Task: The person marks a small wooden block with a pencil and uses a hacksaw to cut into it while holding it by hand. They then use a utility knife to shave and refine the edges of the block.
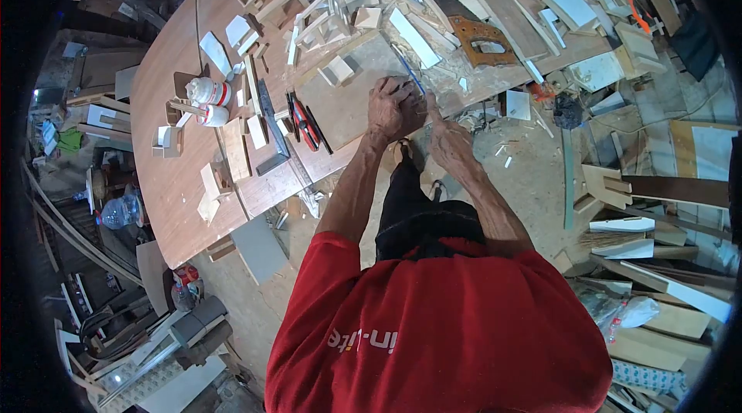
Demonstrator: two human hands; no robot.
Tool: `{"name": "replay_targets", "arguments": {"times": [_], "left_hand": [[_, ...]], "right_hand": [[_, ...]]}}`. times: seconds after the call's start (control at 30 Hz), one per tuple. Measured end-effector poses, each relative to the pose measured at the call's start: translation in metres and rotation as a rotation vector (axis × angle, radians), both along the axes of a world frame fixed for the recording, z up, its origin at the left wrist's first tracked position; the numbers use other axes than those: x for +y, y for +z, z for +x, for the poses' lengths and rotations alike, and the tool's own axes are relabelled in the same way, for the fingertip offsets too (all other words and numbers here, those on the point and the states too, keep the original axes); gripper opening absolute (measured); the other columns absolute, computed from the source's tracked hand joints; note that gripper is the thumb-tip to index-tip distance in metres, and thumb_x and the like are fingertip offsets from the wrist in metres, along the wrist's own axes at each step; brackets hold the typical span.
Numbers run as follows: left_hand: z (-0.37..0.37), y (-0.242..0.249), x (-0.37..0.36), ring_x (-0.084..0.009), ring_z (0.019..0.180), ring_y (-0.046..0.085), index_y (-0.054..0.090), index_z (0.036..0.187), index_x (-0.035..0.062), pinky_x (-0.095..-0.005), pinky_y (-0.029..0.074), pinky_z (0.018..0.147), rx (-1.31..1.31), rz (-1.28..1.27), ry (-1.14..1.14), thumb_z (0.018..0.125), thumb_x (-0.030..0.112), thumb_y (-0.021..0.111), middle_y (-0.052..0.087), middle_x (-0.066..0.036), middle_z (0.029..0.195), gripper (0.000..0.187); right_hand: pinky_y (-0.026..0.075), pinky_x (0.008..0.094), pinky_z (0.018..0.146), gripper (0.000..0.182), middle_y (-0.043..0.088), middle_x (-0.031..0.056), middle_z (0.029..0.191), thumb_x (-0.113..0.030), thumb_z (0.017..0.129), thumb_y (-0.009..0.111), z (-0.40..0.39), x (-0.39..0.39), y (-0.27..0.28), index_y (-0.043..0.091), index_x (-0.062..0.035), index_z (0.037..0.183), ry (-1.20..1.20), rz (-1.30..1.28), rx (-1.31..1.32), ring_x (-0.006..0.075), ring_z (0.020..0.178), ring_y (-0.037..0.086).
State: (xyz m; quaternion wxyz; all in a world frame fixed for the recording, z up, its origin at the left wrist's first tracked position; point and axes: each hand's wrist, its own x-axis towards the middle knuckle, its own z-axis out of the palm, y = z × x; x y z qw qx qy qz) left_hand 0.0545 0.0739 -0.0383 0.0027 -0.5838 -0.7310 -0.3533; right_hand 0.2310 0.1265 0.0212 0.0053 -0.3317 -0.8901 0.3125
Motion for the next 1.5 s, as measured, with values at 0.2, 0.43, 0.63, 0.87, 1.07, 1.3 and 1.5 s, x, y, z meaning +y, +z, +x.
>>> {"name": "replay_targets", "arguments": {"times": [0.2,0.43,0.63,0.87,1.07,1.3,1.5], "left_hand": [[0.006,0.011,0.001,-0.0278,0.103,0.056,0.071,0.1,0.0132,-0.0405,0.047,0.084,0.072,-0.037,0.062,0.07,0.017,0.071,0.065,-0.004,0.106,0.03],[0.008,0.011,0.002,-0.0267,0.103,0.057,0.071,0.099,0.0116,-0.0406,0.046,0.082,0.072,-0.037,0.074,0.068,0.021,0.074,0.065,-0.004,0.105,0.032],[0.012,0.018,0.0,-0.0271,0.102,0.057,0.07,0.099,0.0096,-0.0405,0.046,0.082,0.04,-0.053,0.076,0.069,0.023,0.074,0.064,-0.004,0.106,0.034],[0.007,0.014,0.002,-0.0265,0.103,0.056,0.07,0.1,0.0112,-0.0406,0.046,0.083,0.047,-0.086,0.069,0.073,0.023,0.072,0.064,-0.003,0.107,0.029],[0.007,0.014,0.002,-0.027,0.102,0.056,0.07,0.099,0.0118,-0.0407,0.047,0.083,0.052,-0.091,0.068,0.075,0.023,0.071,0.064,-0.002,0.107,0.027],[0.008,0.013,0.004,-0.0274,0.101,0.056,0.07,0.098,0.011,-0.0402,0.048,0.083,0.064,-0.077,0.097,0.075,0.023,0.07,0.064,-0.004,0.106,0.025],[-0.001,0.004,0.004,-0.0281,0.101,0.057,0.07,0.096,0.0106,-0.0388,0.048,0.084,0.117,-0.035,-0.017,0.075,0.021,0.07,0.065,-0.005,0.105,0.024]], "right_hand": [[0.048,0.0422,0.058,0.088,0.061,0.0179,0.064,-0.009,0.077,0.061,0.018,-0.009,0.012,0.012,-0.0054,0.15,0.028,0.054,0.046,0.0328,0.059,0.061],[0.048,0.0439,0.057,0.087,0.059,0.0178,0.06,-0.004,0.076,0.056,0.031,-0.013,0.013,0.011,-0.0032,0.15,0.037,0.091,-0.018,0.0335,0.056,0.06],[0.049,0.0441,0.055,0.086,0.059,0.0177,0.059,-0.004,0.077,0.056,0.033,-0.011,0.014,0.013,-0.0088,0.151,-0.036,0.103,0.046,0.0344,0.054,0.06],[0.05,0.0443,0.054,0.085,0.059,0.017,0.059,-0.004,0.077,0.056,0.033,-0.012,0.008,0.013,-0.0073,0.15,-0.005,0.092,0.021,0.0326,0.054,0.061],[0.05,0.0425,0.052,0.084,0.059,0.0173,0.059,-0.004,0.078,0.056,0.035,-0.014,0.005,0.012,-0.005,0.15,0.013,0.102,0.056,0.0321,0.052,0.06],[0.049,0.045,0.063,0.087,0.061,0.0205,0.066,-0.003,0.077,0.055,0.032,-0.015,0.022,0.007,-0.004,0.15,0.018,0.044,-0.045,0.0359,0.062,0.062],[0.049,0.042,0.054,0.083,0.062,0.0182,0.063,-0.008,0.081,0.059,0.021,-0.017,0.016,0.013,-0.0032,0.149,0.009,0.049,0.074,0.0306,0.055,0.061]]}}
